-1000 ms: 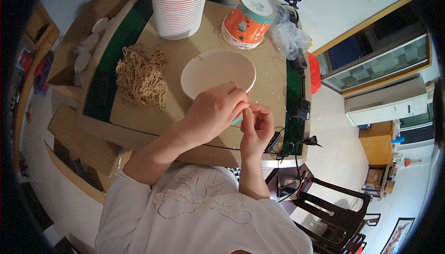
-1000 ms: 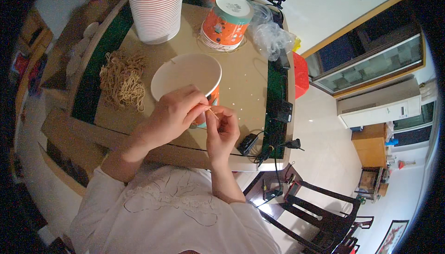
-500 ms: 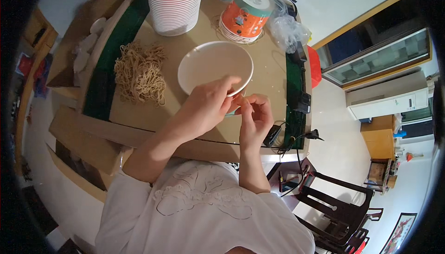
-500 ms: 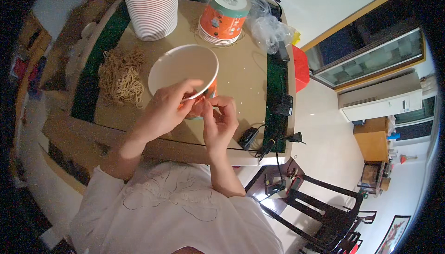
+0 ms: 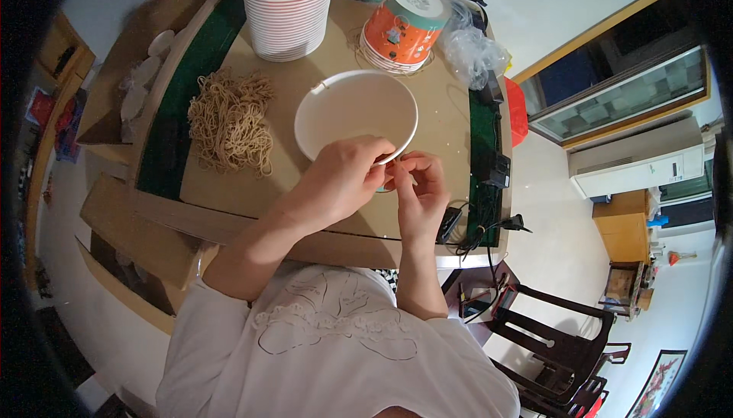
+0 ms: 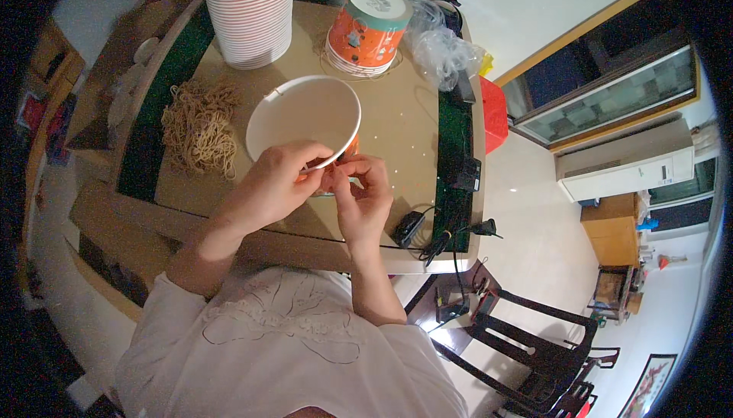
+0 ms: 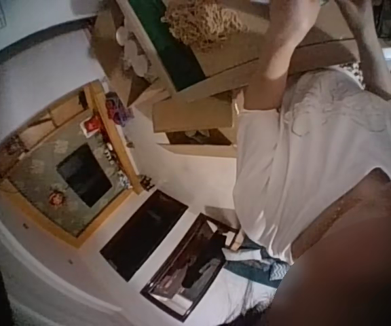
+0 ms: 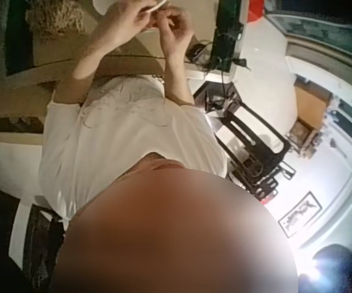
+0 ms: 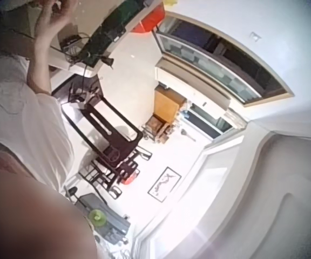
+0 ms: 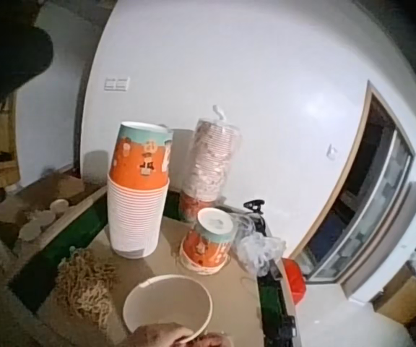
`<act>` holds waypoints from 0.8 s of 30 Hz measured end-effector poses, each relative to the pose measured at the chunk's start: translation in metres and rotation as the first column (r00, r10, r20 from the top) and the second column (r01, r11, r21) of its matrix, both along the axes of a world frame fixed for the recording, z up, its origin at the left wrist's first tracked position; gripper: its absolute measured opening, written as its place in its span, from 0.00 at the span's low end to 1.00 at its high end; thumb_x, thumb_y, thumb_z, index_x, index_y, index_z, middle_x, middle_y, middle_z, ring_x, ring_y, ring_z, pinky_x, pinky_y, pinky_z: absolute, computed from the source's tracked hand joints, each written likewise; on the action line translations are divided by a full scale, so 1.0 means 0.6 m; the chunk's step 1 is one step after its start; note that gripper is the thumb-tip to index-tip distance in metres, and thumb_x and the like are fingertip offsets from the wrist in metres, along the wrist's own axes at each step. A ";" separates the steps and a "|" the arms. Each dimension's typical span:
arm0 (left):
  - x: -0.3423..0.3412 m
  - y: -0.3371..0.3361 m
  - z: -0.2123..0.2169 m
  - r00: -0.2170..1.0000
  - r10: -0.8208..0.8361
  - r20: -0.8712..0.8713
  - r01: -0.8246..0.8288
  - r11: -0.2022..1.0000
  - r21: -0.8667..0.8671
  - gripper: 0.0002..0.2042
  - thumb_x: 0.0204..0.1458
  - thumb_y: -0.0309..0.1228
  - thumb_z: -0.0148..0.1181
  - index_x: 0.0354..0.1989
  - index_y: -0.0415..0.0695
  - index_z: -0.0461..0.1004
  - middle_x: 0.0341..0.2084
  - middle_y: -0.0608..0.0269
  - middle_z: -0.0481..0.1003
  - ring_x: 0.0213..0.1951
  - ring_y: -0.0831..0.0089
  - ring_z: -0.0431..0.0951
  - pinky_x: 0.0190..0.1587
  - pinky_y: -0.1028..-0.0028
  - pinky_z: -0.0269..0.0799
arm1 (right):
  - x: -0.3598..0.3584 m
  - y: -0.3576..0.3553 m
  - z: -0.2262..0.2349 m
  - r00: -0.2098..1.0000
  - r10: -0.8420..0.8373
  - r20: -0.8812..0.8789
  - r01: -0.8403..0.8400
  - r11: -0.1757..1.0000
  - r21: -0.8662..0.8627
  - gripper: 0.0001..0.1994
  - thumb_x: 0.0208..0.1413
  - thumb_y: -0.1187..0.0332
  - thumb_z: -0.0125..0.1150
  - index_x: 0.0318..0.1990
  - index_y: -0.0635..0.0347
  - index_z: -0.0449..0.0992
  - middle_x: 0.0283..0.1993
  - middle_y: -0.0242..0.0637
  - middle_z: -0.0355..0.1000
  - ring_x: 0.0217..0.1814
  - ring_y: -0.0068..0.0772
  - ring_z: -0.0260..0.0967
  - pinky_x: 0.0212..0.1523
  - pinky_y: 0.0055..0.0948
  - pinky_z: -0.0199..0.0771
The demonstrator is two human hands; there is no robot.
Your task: Assembling paper buckets by attaching rubber bands to the rim.
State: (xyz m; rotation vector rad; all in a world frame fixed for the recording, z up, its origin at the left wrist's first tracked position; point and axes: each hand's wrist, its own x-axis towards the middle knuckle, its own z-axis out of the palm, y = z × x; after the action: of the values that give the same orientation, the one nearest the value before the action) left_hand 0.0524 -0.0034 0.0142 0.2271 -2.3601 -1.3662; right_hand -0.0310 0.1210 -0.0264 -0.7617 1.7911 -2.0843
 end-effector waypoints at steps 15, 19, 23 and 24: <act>-0.013 -0.009 -0.012 0.992 -0.118 0.045 0.117 0.993 0.021 0.07 0.52 0.25 0.54 0.37 0.37 0.72 0.27 0.51 0.75 0.30 0.57 0.77 0.33 0.67 0.70 | -0.017 0.016 -0.007 0.999 0.044 0.001 -0.044 0.993 0.108 0.04 0.53 0.79 0.58 0.35 0.65 0.69 0.39 0.33 0.67 0.39 0.23 0.70 0.32 0.21 0.76; -0.029 -0.004 -0.037 0.996 -0.069 -0.051 0.065 0.995 -0.082 0.05 0.51 0.26 0.51 0.28 0.39 0.73 0.23 0.51 0.73 0.27 0.52 0.75 0.30 0.60 0.68 | -0.021 0.021 -0.020 0.998 0.061 0.005 -0.061 0.991 0.120 0.04 0.54 0.79 0.57 0.35 0.65 0.69 0.36 0.32 0.69 0.36 0.23 0.71 0.30 0.20 0.75; -0.041 0.004 -0.045 0.996 0.002 0.093 0.013 0.988 -0.157 0.03 0.51 0.25 0.52 0.31 0.39 0.71 0.24 0.52 0.74 0.29 0.53 0.76 0.30 0.61 0.69 | -0.016 0.027 -0.025 0.994 0.069 0.082 -0.079 0.990 0.118 0.04 0.56 0.79 0.54 0.37 0.66 0.69 0.33 0.35 0.71 0.32 0.24 0.72 0.30 0.20 0.73; -0.044 0.006 -0.048 0.989 0.042 0.140 -0.023 0.990 -0.138 0.03 0.50 0.24 0.54 0.33 0.39 0.70 0.24 0.52 0.75 0.30 0.54 0.77 0.31 0.62 0.70 | -0.011 0.031 -0.023 0.991 0.077 0.110 -0.087 0.992 0.090 0.04 0.56 0.79 0.54 0.38 0.66 0.68 0.34 0.35 0.71 0.32 0.24 0.72 0.30 0.21 0.73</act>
State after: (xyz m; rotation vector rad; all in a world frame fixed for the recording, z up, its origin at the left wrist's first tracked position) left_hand 0.0263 0.0001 -0.0146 0.3323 -2.5439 -1.2042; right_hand -0.0376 0.1394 -0.0399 -0.6741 1.7566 -1.9353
